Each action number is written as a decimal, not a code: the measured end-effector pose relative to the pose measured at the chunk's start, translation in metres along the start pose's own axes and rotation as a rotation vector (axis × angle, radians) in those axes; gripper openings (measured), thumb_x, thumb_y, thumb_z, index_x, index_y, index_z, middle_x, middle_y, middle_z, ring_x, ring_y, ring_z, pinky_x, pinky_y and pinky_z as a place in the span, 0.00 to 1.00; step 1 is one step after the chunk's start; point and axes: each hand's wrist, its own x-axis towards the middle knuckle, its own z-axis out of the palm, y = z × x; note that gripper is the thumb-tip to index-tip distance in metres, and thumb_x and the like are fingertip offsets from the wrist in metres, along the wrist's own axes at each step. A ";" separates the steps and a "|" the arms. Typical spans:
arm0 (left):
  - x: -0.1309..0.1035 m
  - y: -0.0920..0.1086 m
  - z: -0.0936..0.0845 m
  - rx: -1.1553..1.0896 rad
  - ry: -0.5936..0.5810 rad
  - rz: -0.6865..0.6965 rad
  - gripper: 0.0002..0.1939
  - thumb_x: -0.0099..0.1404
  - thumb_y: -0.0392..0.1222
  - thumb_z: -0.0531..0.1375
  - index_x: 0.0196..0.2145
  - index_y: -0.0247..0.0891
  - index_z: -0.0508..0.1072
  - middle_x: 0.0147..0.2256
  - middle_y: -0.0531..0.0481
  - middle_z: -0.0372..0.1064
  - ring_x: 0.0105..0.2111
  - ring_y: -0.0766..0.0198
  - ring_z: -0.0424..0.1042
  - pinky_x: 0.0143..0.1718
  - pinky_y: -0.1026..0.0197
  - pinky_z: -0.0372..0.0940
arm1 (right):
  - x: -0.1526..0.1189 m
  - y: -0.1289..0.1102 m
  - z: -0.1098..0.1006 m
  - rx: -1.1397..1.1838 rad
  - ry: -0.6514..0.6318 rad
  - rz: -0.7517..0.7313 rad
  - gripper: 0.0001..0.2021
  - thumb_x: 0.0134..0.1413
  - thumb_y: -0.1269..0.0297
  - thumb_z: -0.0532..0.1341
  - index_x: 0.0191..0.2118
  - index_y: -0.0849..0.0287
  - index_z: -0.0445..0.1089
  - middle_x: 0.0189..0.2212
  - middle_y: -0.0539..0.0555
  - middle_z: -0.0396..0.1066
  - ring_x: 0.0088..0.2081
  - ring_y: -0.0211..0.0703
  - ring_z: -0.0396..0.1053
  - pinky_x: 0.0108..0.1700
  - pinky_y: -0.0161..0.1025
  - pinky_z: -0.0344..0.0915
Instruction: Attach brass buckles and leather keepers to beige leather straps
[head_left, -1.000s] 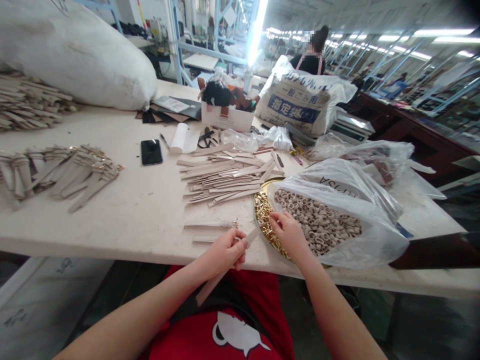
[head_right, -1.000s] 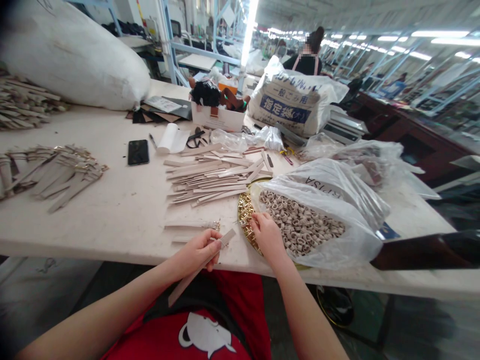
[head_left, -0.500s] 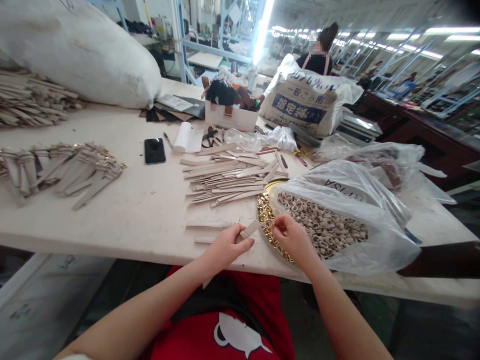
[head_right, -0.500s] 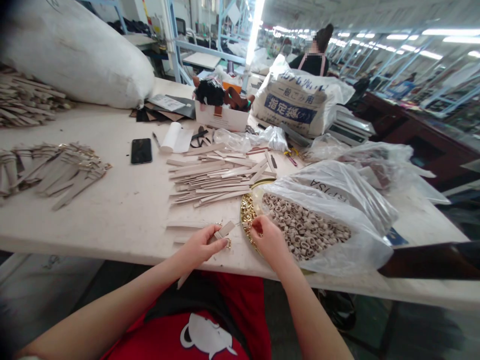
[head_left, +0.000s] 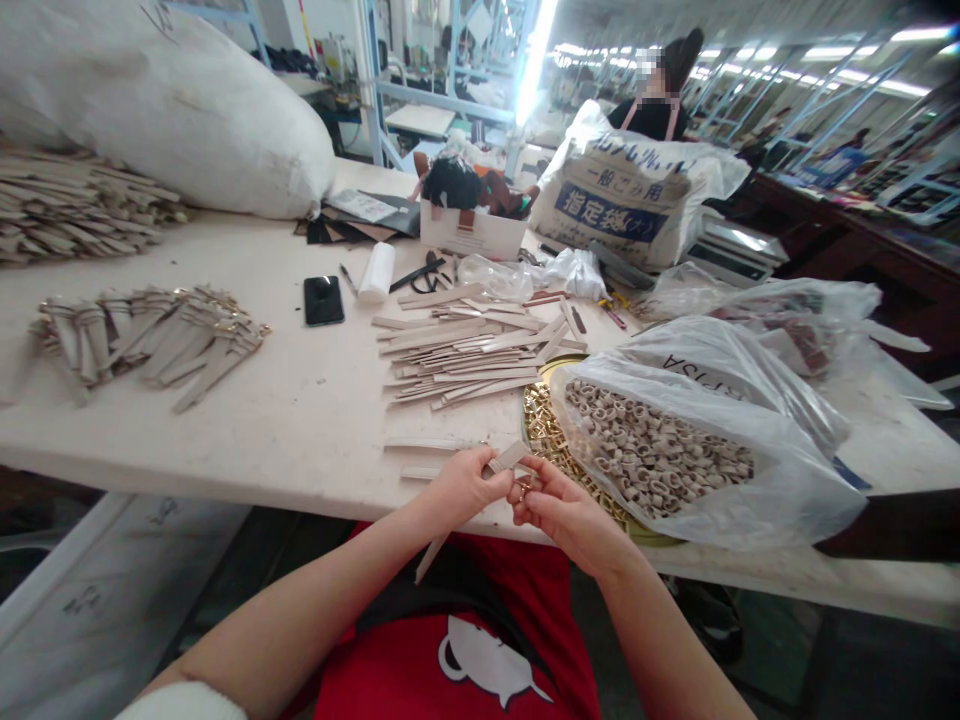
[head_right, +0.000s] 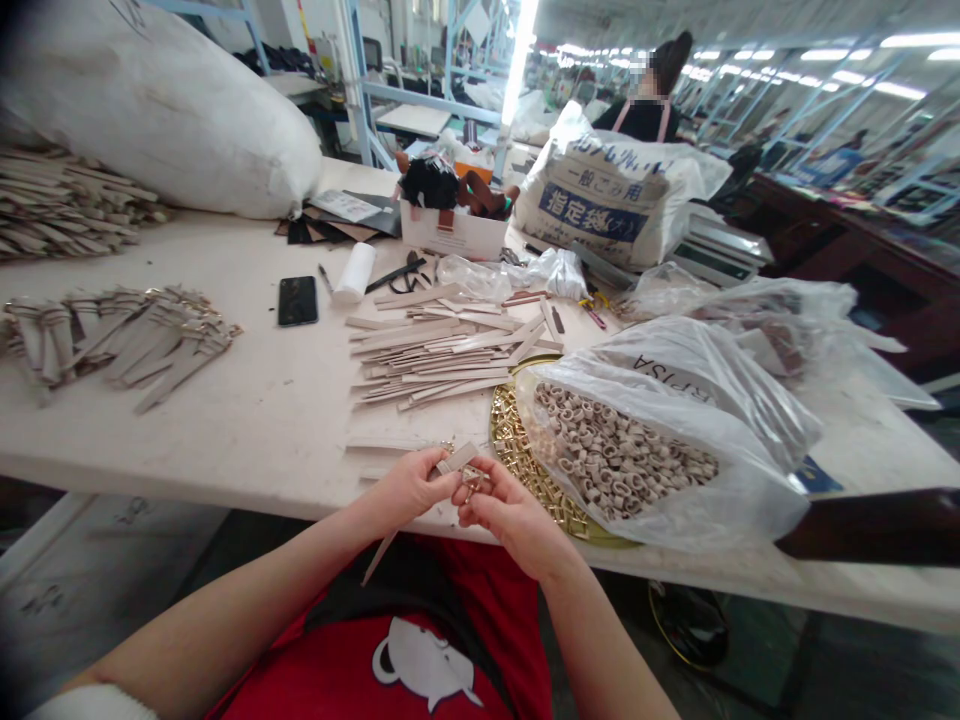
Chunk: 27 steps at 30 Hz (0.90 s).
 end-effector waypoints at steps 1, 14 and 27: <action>0.000 -0.001 0.001 0.015 0.013 -0.013 0.11 0.53 0.41 0.52 0.30 0.34 0.70 0.21 0.55 0.65 0.22 0.69 0.61 0.24 0.67 0.55 | -0.002 0.001 0.001 -0.010 0.000 -0.019 0.19 0.46 0.68 0.61 0.46 0.56 0.59 0.29 0.47 0.67 0.29 0.32 0.64 0.34 0.34 0.62; -0.012 -0.008 0.003 0.045 0.097 0.029 0.11 0.57 0.44 0.51 0.28 0.35 0.67 0.20 0.56 0.61 0.22 0.70 0.59 0.23 0.67 0.52 | -0.005 0.015 0.011 -0.234 0.160 -0.143 0.18 0.49 0.57 0.59 0.45 0.58 0.59 0.23 0.47 0.65 0.26 0.36 0.64 0.32 0.38 0.61; -0.019 0.000 0.008 -0.200 -0.059 -0.035 0.13 0.62 0.50 0.46 0.28 0.37 0.58 0.17 0.60 0.52 0.16 0.71 0.52 0.18 0.68 0.50 | -0.013 0.023 0.017 -0.416 0.207 -0.329 0.19 0.54 0.60 0.54 0.52 0.56 0.53 0.22 0.46 0.61 0.27 0.37 0.61 0.32 0.37 0.58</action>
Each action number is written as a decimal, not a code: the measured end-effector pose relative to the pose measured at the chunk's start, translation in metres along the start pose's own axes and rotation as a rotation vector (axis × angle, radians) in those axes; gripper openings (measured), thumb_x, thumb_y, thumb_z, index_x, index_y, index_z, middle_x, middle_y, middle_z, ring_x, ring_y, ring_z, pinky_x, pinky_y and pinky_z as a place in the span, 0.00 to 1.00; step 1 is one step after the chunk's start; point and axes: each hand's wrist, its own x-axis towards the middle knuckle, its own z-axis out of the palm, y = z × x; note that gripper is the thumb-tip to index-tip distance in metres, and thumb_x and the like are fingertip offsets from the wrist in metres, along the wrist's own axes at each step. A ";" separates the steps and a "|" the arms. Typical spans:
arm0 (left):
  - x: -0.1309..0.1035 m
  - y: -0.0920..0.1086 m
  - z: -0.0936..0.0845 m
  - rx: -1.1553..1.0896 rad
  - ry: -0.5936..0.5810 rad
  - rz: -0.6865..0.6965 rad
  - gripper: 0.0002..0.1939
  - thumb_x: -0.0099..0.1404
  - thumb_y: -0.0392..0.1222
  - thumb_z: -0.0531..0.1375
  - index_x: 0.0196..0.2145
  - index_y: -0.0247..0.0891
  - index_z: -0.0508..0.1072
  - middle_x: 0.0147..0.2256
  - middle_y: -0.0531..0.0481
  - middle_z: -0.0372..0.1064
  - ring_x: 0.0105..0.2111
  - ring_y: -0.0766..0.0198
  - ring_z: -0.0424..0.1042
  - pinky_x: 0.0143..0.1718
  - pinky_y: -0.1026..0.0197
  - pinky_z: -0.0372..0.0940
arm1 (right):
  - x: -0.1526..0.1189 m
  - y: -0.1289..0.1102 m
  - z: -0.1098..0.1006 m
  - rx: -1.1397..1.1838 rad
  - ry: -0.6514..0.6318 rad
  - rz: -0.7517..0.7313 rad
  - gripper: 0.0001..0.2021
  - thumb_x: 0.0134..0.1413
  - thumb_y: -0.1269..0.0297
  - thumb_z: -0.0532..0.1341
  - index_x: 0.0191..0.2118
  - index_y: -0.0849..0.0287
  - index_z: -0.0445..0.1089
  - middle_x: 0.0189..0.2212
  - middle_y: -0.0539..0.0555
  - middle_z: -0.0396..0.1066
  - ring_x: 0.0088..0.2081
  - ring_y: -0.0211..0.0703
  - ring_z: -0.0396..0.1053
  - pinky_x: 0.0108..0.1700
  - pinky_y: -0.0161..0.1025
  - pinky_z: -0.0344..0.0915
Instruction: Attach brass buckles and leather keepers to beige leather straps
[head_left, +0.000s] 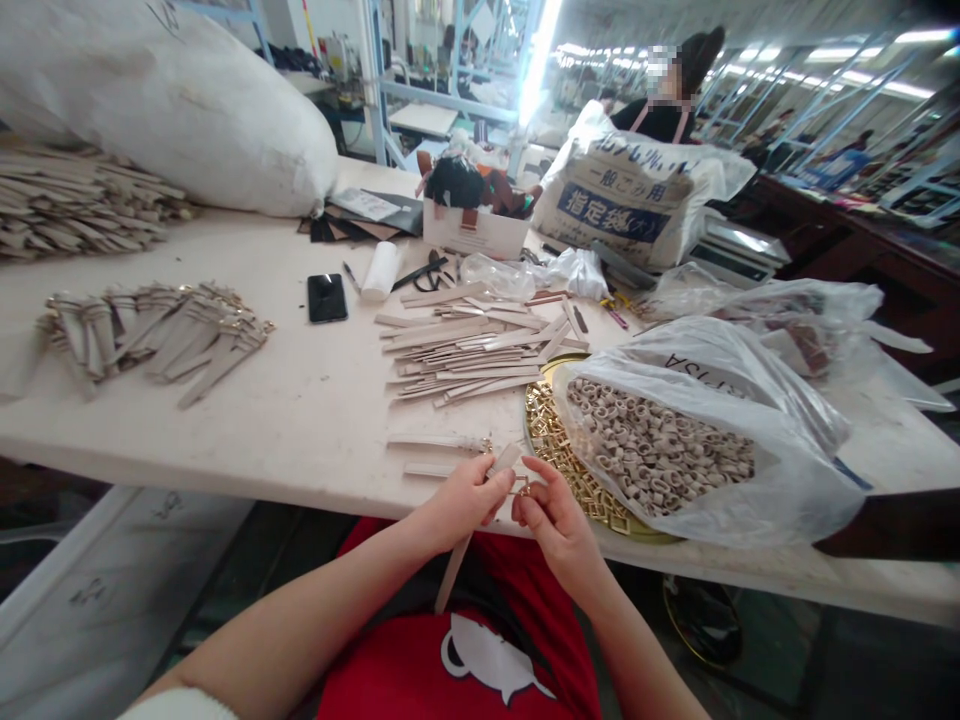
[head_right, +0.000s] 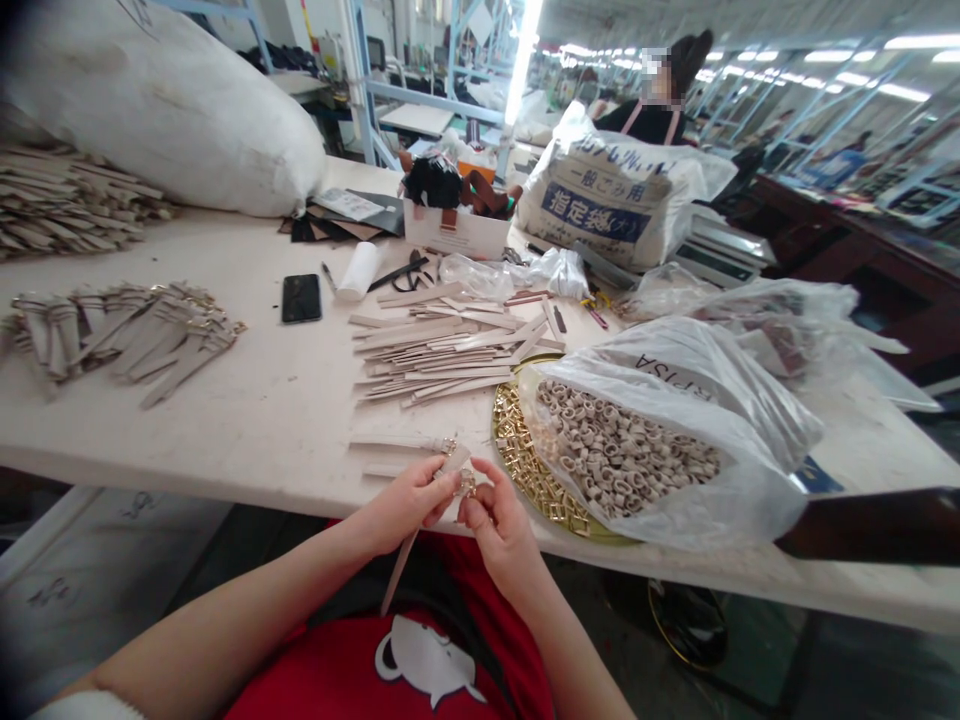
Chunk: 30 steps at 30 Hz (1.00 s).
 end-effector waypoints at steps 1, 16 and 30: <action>-0.002 0.001 0.002 0.046 0.035 0.025 0.13 0.62 0.49 0.46 0.29 0.37 0.59 0.18 0.59 0.54 0.18 0.71 0.54 0.19 0.68 0.51 | 0.000 0.000 0.001 0.015 0.005 0.005 0.20 0.54 0.59 0.54 0.52 0.55 0.53 0.22 0.46 0.61 0.26 0.37 0.60 0.32 0.37 0.58; -0.013 -0.004 0.009 0.495 0.203 0.115 0.11 0.64 0.46 0.46 0.31 0.38 0.61 0.26 0.50 0.64 0.27 0.63 0.63 0.28 0.64 0.52 | -0.001 0.000 0.007 0.133 -0.012 0.245 0.16 0.50 0.49 0.56 0.29 0.58 0.62 0.19 0.46 0.59 0.22 0.34 0.56 0.27 0.34 0.55; -0.027 -0.006 -0.003 0.136 -0.246 -0.058 0.16 0.61 0.51 0.47 0.24 0.37 0.59 0.17 0.58 0.54 0.18 0.70 0.53 0.19 0.67 0.48 | -0.034 -0.005 0.013 0.023 -0.195 0.242 0.18 0.57 0.51 0.47 0.22 0.57 0.53 0.18 0.45 0.51 0.21 0.33 0.49 0.25 0.33 0.49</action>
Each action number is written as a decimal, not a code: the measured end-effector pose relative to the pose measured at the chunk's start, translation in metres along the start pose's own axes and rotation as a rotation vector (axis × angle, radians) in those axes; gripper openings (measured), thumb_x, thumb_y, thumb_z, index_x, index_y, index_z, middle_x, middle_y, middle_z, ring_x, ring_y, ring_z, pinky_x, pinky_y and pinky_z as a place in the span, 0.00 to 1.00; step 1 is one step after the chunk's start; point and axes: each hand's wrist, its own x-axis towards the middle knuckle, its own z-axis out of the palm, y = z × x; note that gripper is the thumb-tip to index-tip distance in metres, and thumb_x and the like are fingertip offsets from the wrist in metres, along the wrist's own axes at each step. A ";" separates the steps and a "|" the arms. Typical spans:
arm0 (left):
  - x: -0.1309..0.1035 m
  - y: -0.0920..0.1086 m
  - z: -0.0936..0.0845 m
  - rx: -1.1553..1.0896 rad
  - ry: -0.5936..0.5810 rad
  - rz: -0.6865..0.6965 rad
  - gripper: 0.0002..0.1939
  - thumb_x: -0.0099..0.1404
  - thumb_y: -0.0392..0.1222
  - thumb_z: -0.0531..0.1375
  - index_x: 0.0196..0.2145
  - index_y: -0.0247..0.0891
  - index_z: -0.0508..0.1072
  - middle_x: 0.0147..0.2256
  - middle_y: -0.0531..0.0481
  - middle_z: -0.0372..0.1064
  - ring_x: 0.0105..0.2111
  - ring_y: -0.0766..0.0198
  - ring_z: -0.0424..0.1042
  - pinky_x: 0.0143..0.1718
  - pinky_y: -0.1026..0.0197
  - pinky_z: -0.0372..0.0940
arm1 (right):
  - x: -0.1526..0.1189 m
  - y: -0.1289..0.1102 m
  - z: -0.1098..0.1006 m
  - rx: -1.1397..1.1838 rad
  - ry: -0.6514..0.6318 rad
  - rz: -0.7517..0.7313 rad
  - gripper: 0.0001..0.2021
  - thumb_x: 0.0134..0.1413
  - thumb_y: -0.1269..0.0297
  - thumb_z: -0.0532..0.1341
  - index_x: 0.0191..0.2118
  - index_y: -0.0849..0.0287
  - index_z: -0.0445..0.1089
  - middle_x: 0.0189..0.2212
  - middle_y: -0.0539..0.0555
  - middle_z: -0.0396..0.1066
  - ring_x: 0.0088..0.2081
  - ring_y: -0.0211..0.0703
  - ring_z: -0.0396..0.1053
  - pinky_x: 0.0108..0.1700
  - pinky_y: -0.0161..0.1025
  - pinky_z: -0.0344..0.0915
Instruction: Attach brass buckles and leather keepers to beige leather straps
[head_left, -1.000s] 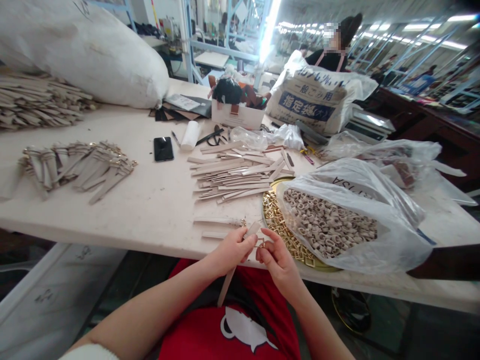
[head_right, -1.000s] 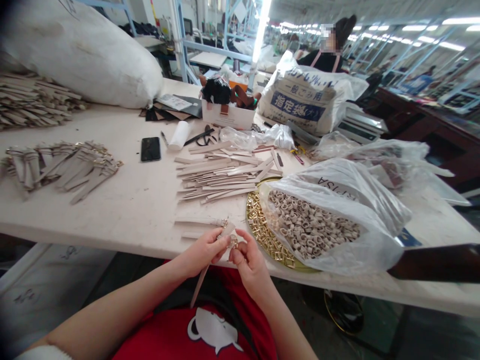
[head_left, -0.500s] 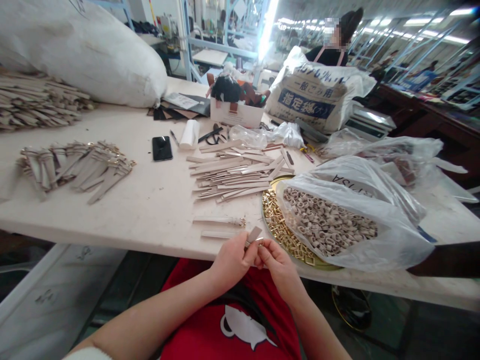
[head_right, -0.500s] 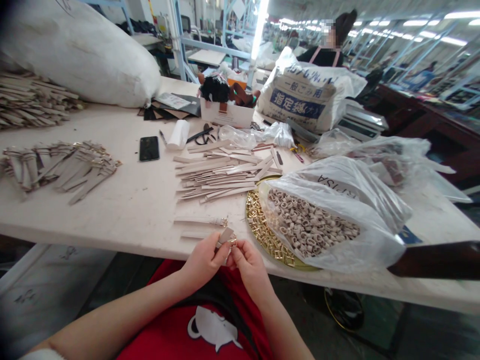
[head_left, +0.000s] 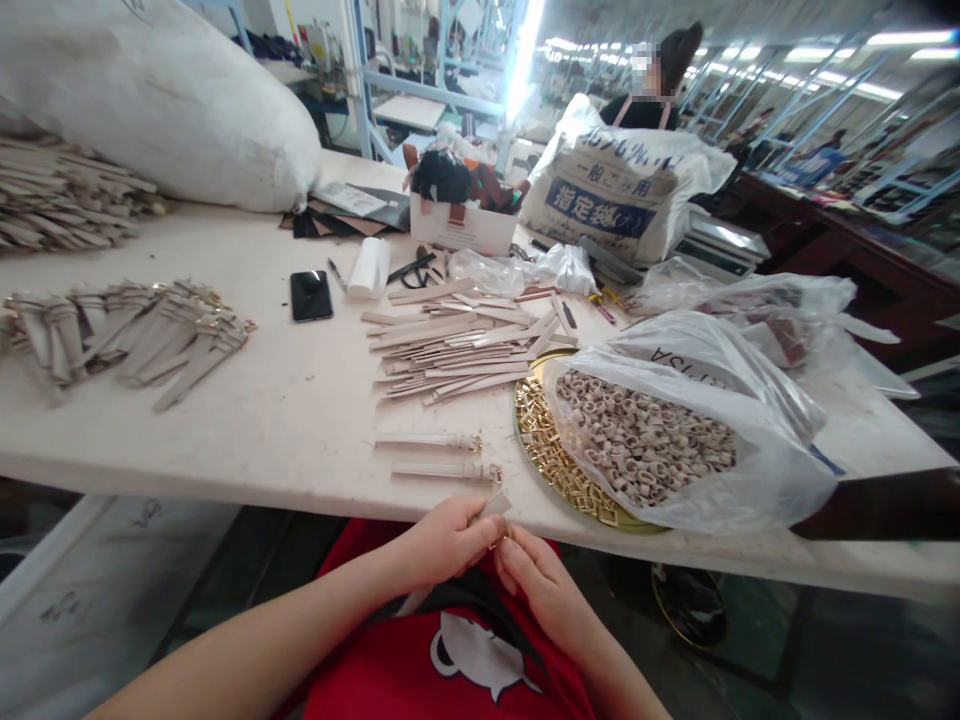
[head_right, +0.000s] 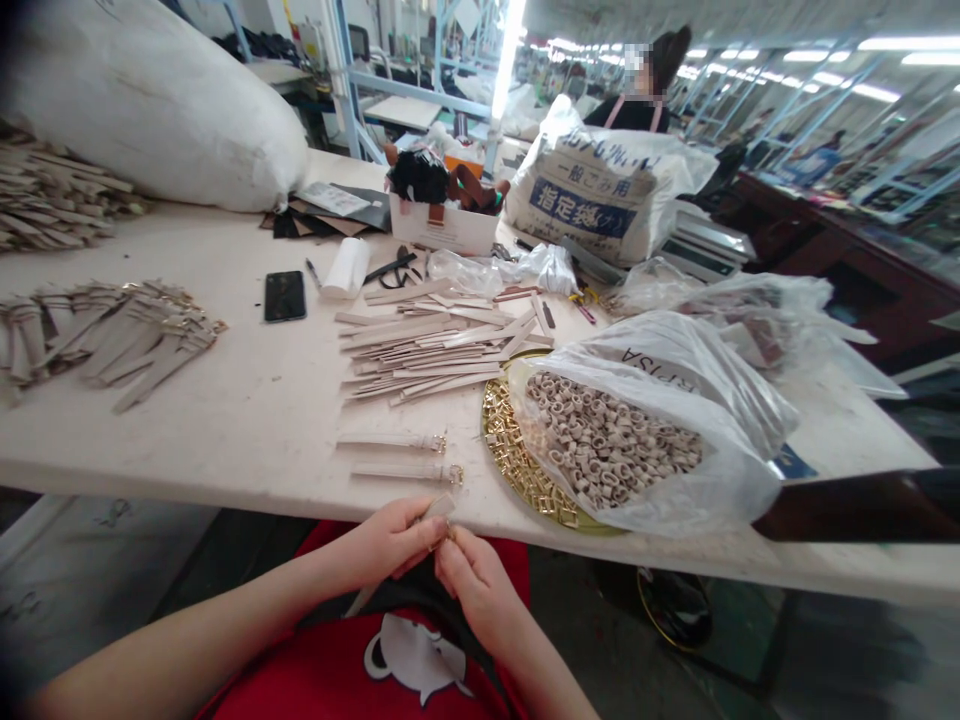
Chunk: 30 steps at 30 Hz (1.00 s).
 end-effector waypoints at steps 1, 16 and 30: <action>-0.001 -0.002 0.002 -0.089 -0.027 -0.036 0.17 0.61 0.53 0.47 0.24 0.37 0.58 0.16 0.59 0.52 0.16 0.71 0.51 0.18 0.67 0.47 | -0.002 0.000 0.002 -0.006 -0.010 -0.008 0.18 0.57 0.51 0.47 0.23 0.57 0.53 0.18 0.45 0.51 0.22 0.33 0.49 0.25 0.33 0.50; -0.007 0.003 0.012 -0.635 -0.126 -0.146 0.20 0.56 0.57 0.53 0.22 0.36 0.59 0.13 0.61 0.51 0.12 0.76 0.45 0.14 0.68 0.38 | -0.007 -0.002 -0.002 -0.106 -0.007 -0.136 0.18 0.57 0.52 0.48 0.22 0.59 0.60 0.19 0.47 0.54 0.22 0.35 0.52 0.26 0.34 0.51; 0.002 -0.003 0.011 -0.251 0.046 -0.058 0.17 0.59 0.52 0.50 0.21 0.37 0.58 0.15 0.59 0.53 0.16 0.73 0.50 0.18 0.67 0.46 | 0.001 0.007 -0.007 -0.105 -0.033 -0.092 0.19 0.55 0.52 0.50 0.20 0.59 0.62 0.18 0.48 0.56 0.23 0.36 0.54 0.27 0.34 0.51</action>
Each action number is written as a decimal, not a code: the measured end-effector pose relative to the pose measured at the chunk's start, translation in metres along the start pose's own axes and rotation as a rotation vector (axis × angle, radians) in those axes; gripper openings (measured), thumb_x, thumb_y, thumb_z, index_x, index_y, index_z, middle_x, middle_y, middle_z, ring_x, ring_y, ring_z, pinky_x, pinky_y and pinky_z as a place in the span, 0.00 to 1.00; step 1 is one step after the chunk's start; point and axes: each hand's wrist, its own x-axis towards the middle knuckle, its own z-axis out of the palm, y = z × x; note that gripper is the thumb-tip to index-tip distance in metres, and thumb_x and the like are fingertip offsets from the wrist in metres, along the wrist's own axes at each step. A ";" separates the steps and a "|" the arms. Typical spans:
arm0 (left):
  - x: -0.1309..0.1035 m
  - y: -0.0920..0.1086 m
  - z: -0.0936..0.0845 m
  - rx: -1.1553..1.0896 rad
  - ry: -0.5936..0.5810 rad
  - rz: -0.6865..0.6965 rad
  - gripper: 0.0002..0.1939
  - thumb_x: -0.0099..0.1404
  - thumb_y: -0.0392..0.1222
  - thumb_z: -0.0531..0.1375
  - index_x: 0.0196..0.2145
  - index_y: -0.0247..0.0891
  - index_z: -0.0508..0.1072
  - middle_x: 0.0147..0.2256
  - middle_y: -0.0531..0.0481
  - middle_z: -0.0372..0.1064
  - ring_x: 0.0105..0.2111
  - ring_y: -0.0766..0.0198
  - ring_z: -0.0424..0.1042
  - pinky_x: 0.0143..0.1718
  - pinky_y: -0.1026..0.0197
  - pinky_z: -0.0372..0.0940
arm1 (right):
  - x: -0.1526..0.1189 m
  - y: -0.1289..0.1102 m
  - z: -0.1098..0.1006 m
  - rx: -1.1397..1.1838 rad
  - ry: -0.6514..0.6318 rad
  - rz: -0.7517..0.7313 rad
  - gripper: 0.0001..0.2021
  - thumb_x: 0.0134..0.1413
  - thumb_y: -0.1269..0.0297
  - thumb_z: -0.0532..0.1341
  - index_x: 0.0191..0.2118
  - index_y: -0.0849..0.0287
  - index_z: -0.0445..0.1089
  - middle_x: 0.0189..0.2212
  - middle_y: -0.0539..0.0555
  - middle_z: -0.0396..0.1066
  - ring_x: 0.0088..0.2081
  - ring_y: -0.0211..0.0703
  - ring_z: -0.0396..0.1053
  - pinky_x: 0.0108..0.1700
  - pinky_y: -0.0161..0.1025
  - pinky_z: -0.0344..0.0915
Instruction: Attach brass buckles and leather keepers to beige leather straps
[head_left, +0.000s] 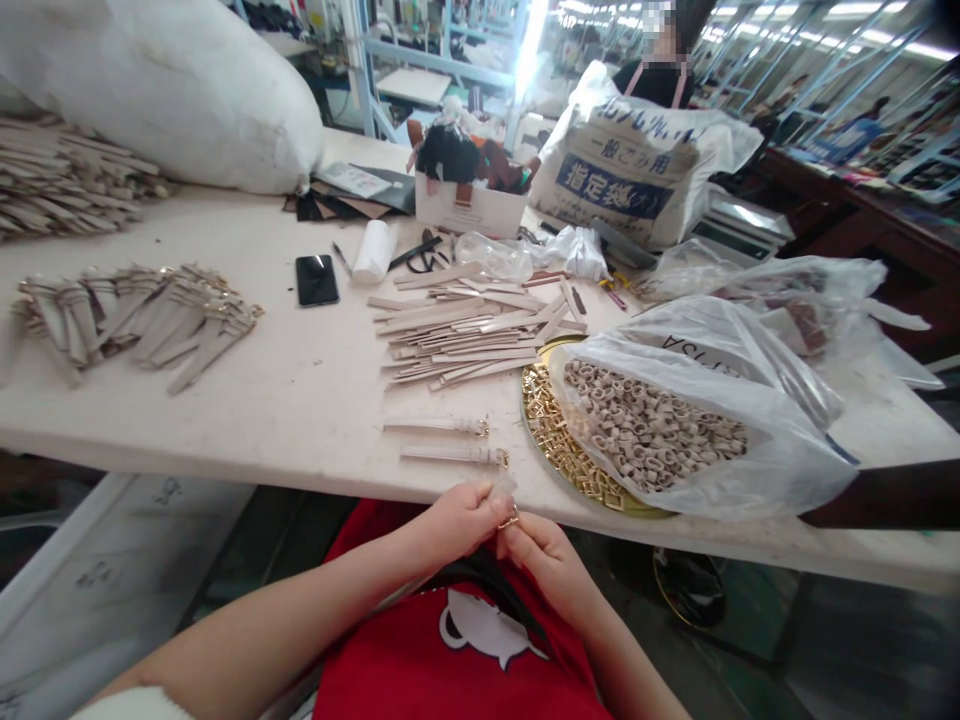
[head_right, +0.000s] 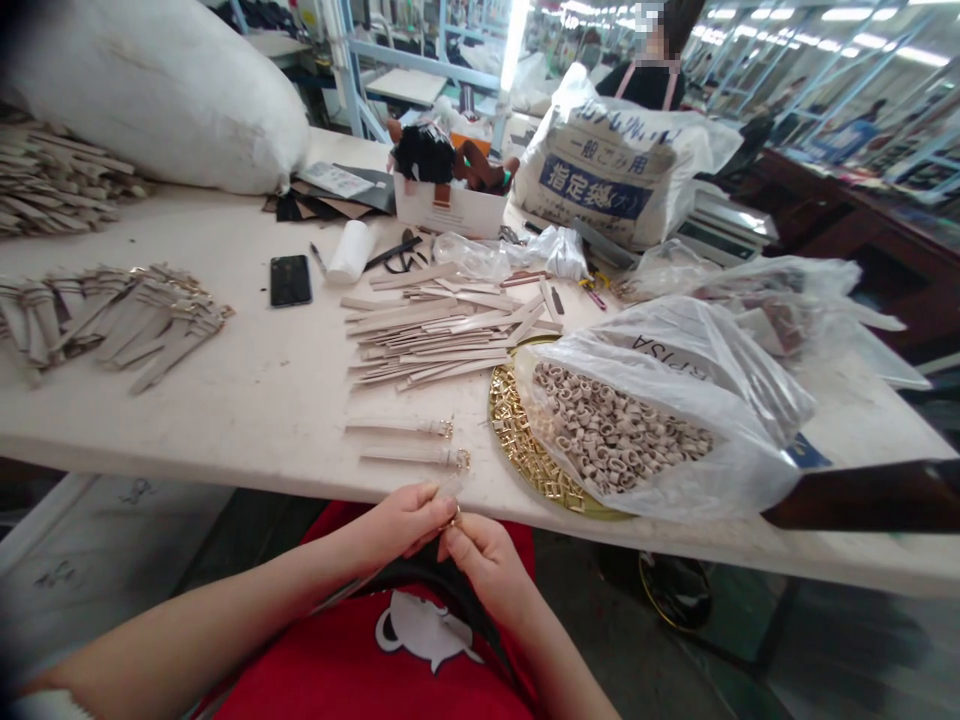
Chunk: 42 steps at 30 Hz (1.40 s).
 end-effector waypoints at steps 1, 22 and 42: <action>0.000 0.001 0.000 0.078 0.044 0.049 0.17 0.59 0.51 0.50 0.21 0.37 0.59 0.16 0.58 0.55 0.18 0.72 0.52 0.20 0.67 0.48 | 0.000 0.001 0.000 0.006 0.011 0.030 0.20 0.55 0.51 0.51 0.20 0.59 0.61 0.17 0.47 0.54 0.22 0.35 0.52 0.26 0.34 0.50; 0.002 -0.002 -0.006 0.682 0.139 0.083 0.15 0.62 0.48 0.47 0.22 0.37 0.61 0.21 0.54 0.59 0.23 0.66 0.56 0.24 0.64 0.46 | -0.006 0.000 -0.003 -0.038 0.004 0.066 0.10 0.53 0.58 0.54 0.29 0.59 0.66 0.23 0.49 0.62 0.26 0.36 0.59 0.30 0.34 0.56; 0.001 -0.004 -0.012 0.379 0.029 0.037 0.11 0.62 0.44 0.44 0.30 0.37 0.62 0.22 0.56 0.61 0.19 0.70 0.60 0.21 0.67 0.54 | 0.013 0.018 0.000 0.760 0.513 0.213 0.14 0.38 0.66 0.68 0.36 0.56 0.71 0.30 0.47 0.70 0.27 0.31 0.66 0.33 0.31 0.66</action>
